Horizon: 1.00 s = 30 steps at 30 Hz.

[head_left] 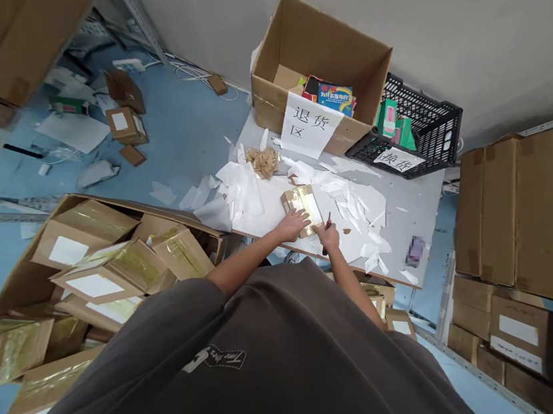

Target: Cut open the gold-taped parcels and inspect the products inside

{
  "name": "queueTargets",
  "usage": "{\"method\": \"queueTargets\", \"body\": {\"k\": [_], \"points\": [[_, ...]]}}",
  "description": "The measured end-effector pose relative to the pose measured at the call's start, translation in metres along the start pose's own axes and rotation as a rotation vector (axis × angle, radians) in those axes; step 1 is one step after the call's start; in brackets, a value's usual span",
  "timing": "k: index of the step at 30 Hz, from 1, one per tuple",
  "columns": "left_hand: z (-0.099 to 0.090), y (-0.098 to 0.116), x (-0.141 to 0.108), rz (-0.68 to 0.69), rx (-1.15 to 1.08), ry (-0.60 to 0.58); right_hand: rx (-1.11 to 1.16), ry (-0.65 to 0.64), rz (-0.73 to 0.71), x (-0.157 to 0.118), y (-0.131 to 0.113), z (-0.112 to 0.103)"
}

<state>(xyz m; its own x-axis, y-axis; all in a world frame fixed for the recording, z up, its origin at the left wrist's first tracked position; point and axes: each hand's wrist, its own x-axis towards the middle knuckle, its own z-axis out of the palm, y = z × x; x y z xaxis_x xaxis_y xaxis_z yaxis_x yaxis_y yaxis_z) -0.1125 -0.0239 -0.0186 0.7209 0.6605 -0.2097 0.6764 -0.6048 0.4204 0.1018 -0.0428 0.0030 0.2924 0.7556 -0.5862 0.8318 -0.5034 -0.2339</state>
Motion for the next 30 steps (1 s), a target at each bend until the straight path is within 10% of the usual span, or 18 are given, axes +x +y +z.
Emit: {"method": "queueTargets", "body": {"k": [9,20,30], "points": [[-0.013,0.013,0.021,-0.107,0.148,-0.102,0.03,-0.023,-0.032,0.029,-0.023,0.005],[0.004,0.039,-0.003,-0.368,0.009,-0.131,0.266,-0.465,-0.36,-0.008,0.058,-0.001],[0.007,0.047,0.004,-0.474,0.012,-0.168,0.189,-0.566,-0.473,0.009,0.058,-0.016]]}}
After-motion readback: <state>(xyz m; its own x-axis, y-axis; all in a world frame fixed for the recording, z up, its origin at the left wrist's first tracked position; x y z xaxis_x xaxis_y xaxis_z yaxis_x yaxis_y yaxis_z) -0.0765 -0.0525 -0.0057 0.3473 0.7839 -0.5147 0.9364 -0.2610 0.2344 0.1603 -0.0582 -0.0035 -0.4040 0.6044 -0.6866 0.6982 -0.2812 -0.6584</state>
